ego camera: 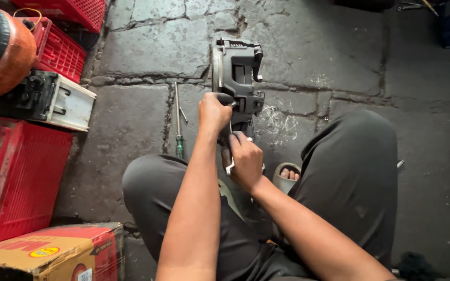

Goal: The person works on a large brake caliper assembly while seated on the floor, using various wrenches and a screwdriver to loosen and remove internal components. They handle the heavy metal caliper by turning it over to reach different fasteners and use a wrench to unscrew bolts from the housing.

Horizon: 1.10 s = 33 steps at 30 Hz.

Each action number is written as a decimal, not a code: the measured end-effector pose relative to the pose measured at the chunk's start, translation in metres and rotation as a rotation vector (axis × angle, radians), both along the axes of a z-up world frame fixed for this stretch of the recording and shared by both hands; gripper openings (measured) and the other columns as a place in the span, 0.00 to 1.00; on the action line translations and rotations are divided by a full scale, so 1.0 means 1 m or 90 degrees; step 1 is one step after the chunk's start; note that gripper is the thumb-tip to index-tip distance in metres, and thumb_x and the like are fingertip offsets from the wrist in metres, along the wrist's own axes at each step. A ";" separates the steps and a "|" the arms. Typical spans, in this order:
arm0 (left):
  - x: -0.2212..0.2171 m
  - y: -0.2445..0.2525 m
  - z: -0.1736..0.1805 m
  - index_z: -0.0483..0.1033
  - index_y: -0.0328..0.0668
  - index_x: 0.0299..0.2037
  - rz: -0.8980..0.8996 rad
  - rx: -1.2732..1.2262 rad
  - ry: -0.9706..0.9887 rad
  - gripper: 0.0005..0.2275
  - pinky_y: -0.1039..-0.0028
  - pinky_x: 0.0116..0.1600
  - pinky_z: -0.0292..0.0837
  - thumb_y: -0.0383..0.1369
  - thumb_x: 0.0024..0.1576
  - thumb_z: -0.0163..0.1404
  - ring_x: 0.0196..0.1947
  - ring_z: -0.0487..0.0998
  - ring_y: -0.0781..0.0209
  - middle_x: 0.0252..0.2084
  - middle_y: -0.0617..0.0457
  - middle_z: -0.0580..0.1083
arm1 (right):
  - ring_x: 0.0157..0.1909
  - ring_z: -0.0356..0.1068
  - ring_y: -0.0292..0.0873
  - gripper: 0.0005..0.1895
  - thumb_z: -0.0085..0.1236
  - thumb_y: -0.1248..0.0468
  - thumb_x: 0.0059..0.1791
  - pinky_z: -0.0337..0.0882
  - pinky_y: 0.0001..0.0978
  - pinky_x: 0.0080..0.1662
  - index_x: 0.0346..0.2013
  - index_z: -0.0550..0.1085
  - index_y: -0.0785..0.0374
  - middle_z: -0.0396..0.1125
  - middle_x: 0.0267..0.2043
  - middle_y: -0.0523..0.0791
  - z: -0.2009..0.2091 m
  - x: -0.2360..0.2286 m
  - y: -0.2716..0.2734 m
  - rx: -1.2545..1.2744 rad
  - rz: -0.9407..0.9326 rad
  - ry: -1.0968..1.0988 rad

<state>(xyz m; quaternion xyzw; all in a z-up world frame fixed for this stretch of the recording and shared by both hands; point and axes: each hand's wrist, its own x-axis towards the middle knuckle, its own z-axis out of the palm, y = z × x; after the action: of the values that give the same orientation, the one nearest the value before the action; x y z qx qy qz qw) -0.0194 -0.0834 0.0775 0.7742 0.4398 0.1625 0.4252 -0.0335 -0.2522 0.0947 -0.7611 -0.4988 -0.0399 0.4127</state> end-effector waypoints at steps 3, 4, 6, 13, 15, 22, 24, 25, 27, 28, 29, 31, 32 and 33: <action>0.001 -0.001 -0.004 0.87 0.49 0.36 0.009 0.004 0.027 0.10 0.66 0.50 0.78 0.27 0.46 0.56 0.43 0.84 0.49 0.38 0.43 0.82 | 0.37 0.72 0.61 0.17 0.56 0.67 0.45 0.72 0.47 0.40 0.46 0.73 0.74 0.69 0.48 0.57 -0.004 -0.008 -0.001 -0.014 -0.009 -0.009; 0.003 0.001 -0.005 0.88 0.50 0.36 0.013 0.002 0.048 0.11 0.66 0.51 0.78 0.26 0.46 0.55 0.43 0.84 0.49 0.38 0.43 0.82 | 0.37 0.72 0.61 0.18 0.56 0.66 0.45 0.73 0.46 0.39 0.47 0.73 0.74 0.69 0.49 0.58 -0.006 -0.010 -0.001 -0.022 -0.009 -0.016; 0.009 0.014 -0.007 0.86 0.46 0.35 -0.036 0.004 0.050 0.10 0.65 0.50 0.78 0.26 0.44 0.56 0.43 0.84 0.47 0.37 0.41 0.81 | 0.37 0.73 0.61 0.17 0.57 0.64 0.47 0.73 0.48 0.40 0.47 0.73 0.73 0.69 0.49 0.58 -0.014 -0.012 0.000 -0.041 -0.036 -0.004; 0.024 0.031 -0.005 0.82 0.31 0.34 -0.088 0.020 0.130 0.11 0.60 0.52 0.76 0.28 0.42 0.58 0.47 0.81 0.39 0.39 0.31 0.79 | 0.33 0.73 0.58 0.18 0.59 0.59 0.48 0.73 0.49 0.34 0.51 0.73 0.65 0.68 0.54 0.62 -0.086 -0.025 0.014 -0.101 -0.091 -0.078; 0.025 0.023 0.006 0.82 0.30 0.35 -0.080 0.022 0.136 0.11 0.59 0.52 0.76 0.28 0.44 0.55 0.48 0.81 0.38 0.40 0.30 0.79 | 0.35 0.73 0.58 0.18 0.60 0.58 0.46 0.73 0.49 0.35 0.46 0.72 0.65 0.67 0.52 0.61 -0.090 -0.022 0.017 -0.139 -0.083 -0.063; 0.036 0.001 0.055 0.76 0.37 0.54 0.085 0.054 0.134 0.20 0.56 0.54 0.76 0.38 0.52 0.50 0.51 0.82 0.45 0.52 0.40 0.79 | 0.34 0.72 0.58 0.19 0.59 0.58 0.42 0.72 0.50 0.35 0.44 0.71 0.63 0.65 0.42 0.55 -0.063 -0.020 0.015 -0.184 -0.033 -0.038; 0.049 0.010 0.052 0.61 0.36 0.66 0.082 0.060 0.142 0.42 0.52 0.54 0.71 0.50 0.44 0.62 0.55 0.75 0.37 0.59 0.34 0.70 | 0.33 0.71 0.58 0.18 0.59 0.57 0.45 0.71 0.50 0.32 0.45 0.72 0.63 0.65 0.41 0.55 -0.067 -0.018 0.019 -0.175 -0.032 -0.043; 0.054 0.014 0.048 0.53 0.36 0.72 0.078 0.065 0.145 0.54 0.51 0.54 0.69 0.55 0.39 0.69 0.56 0.72 0.33 0.63 0.32 0.66 | 0.32 0.71 0.58 0.17 0.59 0.57 0.46 0.70 0.50 0.31 0.45 0.73 0.63 0.65 0.40 0.55 -0.070 -0.017 0.021 -0.169 -0.033 -0.047; 0.055 0.028 0.039 0.63 0.37 0.64 0.084 -0.043 0.177 0.45 0.56 0.59 0.70 0.52 0.37 0.66 0.57 0.74 0.38 0.59 0.35 0.71 | 0.31 0.70 0.56 0.12 0.56 0.60 0.47 0.70 0.48 0.32 0.44 0.76 0.58 0.65 0.42 0.55 -0.069 -0.011 0.018 -0.084 -0.028 -0.075; 0.056 0.034 0.035 0.68 0.38 0.60 0.085 -0.097 0.194 0.41 0.59 0.61 0.70 0.50 0.36 0.65 0.58 0.76 0.41 0.57 0.37 0.74 | 0.31 0.70 0.56 0.11 0.54 0.62 0.47 0.70 0.47 0.33 0.44 0.78 0.55 0.66 0.42 0.55 -0.065 -0.008 0.018 -0.042 -0.027 -0.089; 0.056 0.035 0.030 0.69 0.38 0.60 0.081 -0.096 0.195 0.40 0.59 0.62 0.70 0.50 0.38 0.64 0.58 0.76 0.41 0.57 0.37 0.75 | 0.30 0.70 0.57 0.10 0.55 0.60 0.46 0.70 0.47 0.32 0.40 0.77 0.57 0.65 0.39 0.55 -0.058 -0.006 0.015 -0.039 -0.011 -0.070; 0.057 0.040 0.025 0.71 0.39 0.60 0.075 -0.088 0.195 0.37 0.59 0.64 0.70 0.50 0.40 0.61 0.59 0.77 0.40 0.57 0.36 0.77 | 0.28 0.69 0.58 0.11 0.57 0.57 0.44 0.69 0.49 0.30 0.33 0.74 0.62 0.63 0.33 0.54 -0.036 0.003 0.016 -0.029 0.019 -0.033; 0.057 0.043 0.024 0.70 0.39 0.61 0.074 -0.084 0.201 0.38 0.59 0.63 0.70 0.50 0.40 0.61 0.59 0.76 0.39 0.57 0.35 0.76 | 0.28 0.69 0.58 0.11 0.57 0.57 0.45 0.69 0.50 0.30 0.31 0.73 0.62 0.64 0.33 0.54 -0.023 0.005 0.020 -0.053 0.014 -0.030; 0.058 0.043 0.020 0.68 0.39 0.62 0.074 -0.084 0.207 0.39 0.58 0.63 0.69 0.50 0.39 0.62 0.59 0.76 0.39 0.57 0.35 0.75 | 0.29 0.69 0.58 0.10 0.57 0.57 0.45 0.69 0.50 0.31 0.29 0.73 0.62 0.64 0.32 0.53 -0.011 0.008 0.021 -0.079 0.010 -0.027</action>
<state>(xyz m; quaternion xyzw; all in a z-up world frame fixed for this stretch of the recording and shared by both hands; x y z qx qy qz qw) 0.0387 -0.0408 0.0978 0.7341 0.5565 0.0302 0.3879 -0.0251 -0.2312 0.0835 -0.7802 -0.5151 -0.0217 0.3543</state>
